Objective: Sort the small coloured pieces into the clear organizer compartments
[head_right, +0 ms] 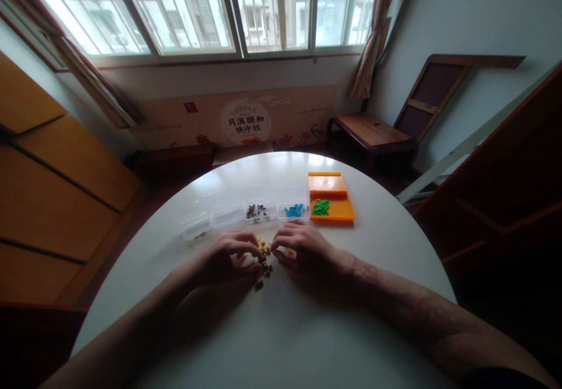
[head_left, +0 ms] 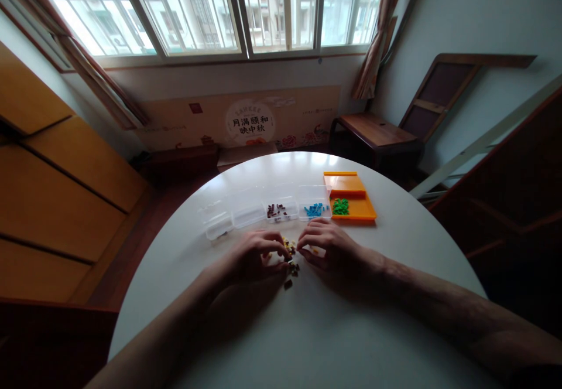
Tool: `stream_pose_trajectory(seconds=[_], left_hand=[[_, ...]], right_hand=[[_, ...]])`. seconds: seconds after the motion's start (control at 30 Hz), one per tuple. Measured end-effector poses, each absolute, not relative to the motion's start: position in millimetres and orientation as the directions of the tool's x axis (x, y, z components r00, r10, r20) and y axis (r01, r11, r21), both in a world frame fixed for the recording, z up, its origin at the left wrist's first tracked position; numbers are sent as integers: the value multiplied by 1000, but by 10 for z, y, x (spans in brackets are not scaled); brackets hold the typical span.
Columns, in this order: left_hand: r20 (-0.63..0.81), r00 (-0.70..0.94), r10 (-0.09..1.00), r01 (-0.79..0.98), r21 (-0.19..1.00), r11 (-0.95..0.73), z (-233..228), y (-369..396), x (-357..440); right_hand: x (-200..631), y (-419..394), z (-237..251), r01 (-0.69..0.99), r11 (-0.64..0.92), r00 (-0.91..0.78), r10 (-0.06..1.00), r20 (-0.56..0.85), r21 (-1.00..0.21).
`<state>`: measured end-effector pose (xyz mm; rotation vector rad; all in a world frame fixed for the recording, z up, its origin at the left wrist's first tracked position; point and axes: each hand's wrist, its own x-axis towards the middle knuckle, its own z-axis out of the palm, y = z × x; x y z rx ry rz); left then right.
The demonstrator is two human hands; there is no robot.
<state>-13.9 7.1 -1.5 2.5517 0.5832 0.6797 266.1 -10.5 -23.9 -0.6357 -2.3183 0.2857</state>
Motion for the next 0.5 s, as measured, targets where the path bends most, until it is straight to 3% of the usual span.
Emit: stream_pose_trajectory(seconds=[0.5], left_hand=[[380, 814, 440, 282, 404, -870, -30, 104, -133]], right_hand=[[2672, -91, -274, 360, 855, -629, 517, 580, -373]])
